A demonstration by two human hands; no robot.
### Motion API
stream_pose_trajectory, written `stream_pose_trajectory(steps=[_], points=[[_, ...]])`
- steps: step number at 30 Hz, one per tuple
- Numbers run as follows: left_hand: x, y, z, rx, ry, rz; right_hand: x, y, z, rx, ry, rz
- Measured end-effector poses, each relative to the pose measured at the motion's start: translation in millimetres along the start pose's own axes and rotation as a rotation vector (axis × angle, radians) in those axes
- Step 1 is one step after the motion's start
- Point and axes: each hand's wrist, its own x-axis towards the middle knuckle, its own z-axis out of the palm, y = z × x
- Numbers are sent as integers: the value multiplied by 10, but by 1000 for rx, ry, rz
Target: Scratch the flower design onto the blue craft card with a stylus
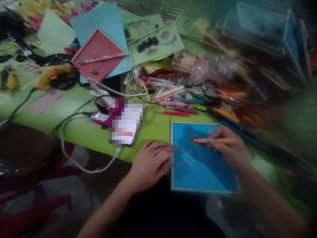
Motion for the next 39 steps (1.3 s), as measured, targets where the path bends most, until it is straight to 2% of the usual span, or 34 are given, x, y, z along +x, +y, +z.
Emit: stream_pose_trajectory(steps=[39], points=[[18,15,-10,1,-6,-10,9,-21,8,17,25,-12]])
